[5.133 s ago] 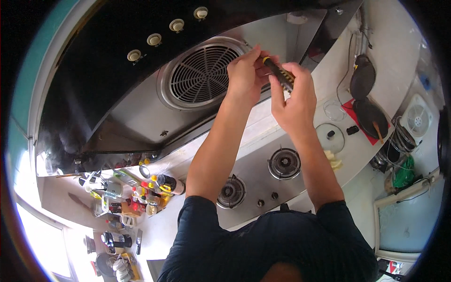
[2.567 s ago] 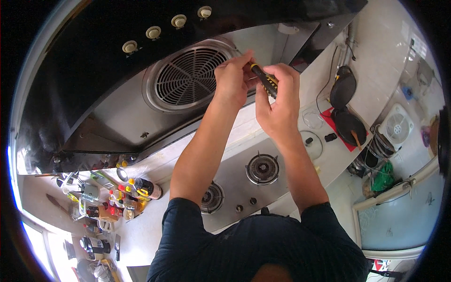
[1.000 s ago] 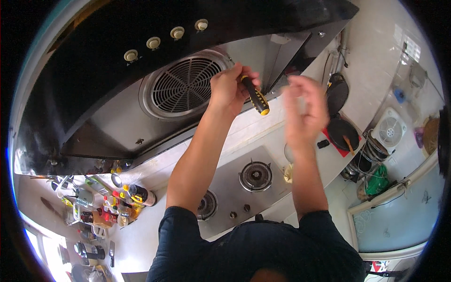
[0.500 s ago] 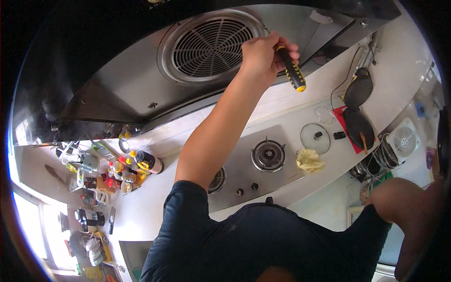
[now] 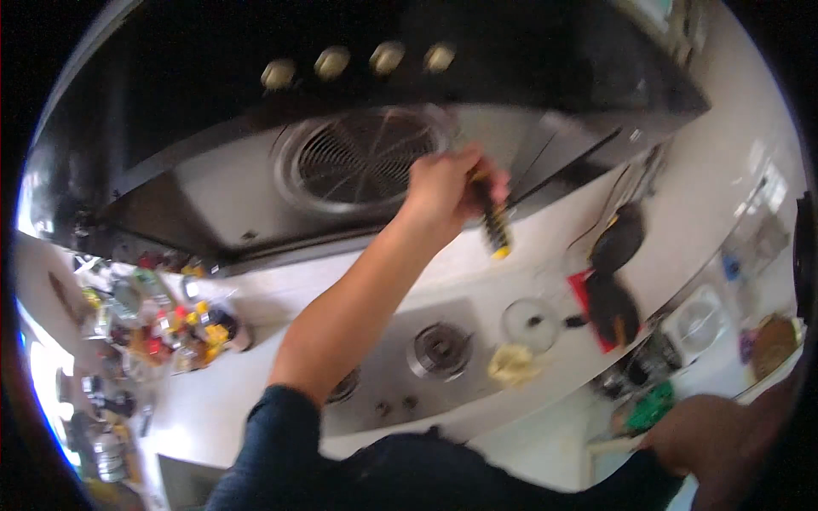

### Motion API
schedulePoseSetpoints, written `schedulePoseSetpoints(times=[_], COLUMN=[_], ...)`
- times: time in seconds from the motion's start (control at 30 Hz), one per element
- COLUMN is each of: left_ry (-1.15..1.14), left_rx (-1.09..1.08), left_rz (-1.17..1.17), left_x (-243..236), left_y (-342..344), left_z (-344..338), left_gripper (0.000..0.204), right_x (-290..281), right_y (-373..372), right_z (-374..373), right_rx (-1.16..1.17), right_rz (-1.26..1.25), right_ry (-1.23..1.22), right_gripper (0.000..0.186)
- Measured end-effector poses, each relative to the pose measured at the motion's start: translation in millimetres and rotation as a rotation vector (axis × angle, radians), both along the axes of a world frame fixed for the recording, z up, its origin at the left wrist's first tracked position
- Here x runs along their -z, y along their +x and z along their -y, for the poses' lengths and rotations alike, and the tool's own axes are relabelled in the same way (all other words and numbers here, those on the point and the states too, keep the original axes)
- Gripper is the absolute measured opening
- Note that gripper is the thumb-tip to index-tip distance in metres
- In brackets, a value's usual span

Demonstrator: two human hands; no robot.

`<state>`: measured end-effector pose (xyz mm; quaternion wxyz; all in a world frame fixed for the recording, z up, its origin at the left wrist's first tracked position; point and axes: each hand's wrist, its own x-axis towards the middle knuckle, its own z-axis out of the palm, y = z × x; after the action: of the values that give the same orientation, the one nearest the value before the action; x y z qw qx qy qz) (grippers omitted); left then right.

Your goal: The person uses a screwdriver to remove and then re-insert several screws around the filter grate and the frame of an overhead kitchen exhaust hood.

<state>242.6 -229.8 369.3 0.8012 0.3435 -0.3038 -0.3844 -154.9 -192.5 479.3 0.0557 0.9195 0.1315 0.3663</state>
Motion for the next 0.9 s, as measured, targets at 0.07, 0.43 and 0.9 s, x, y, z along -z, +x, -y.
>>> schedulePoseSetpoints(times=[0.07, 0.43, 0.9], left_ry=[0.03, 0.11, 0.139], left_rx=[0.031, -0.066, -0.058], left_rz=[0.019, -0.052, -0.035], left_x=[5.4, -10.2, -3.0], left_y=[-15.6, -21.5, -12.7], left_z=[-3.0, -10.0, -6.9], left_gripper=[0.03, 0.026, 0.026], right_x=[10.7, 2.6, 14.5], right_y=[-8.6, -4.7, -1.0], right_z=[1.6, 23.3, 35.2], right_rx=[0.044, 0.068, 0.057], right_rz=[0.003, 0.064, 0.055], right_ry=[0.023, 0.003, 0.052], right_gripper=[0.048, 0.046, 0.045])
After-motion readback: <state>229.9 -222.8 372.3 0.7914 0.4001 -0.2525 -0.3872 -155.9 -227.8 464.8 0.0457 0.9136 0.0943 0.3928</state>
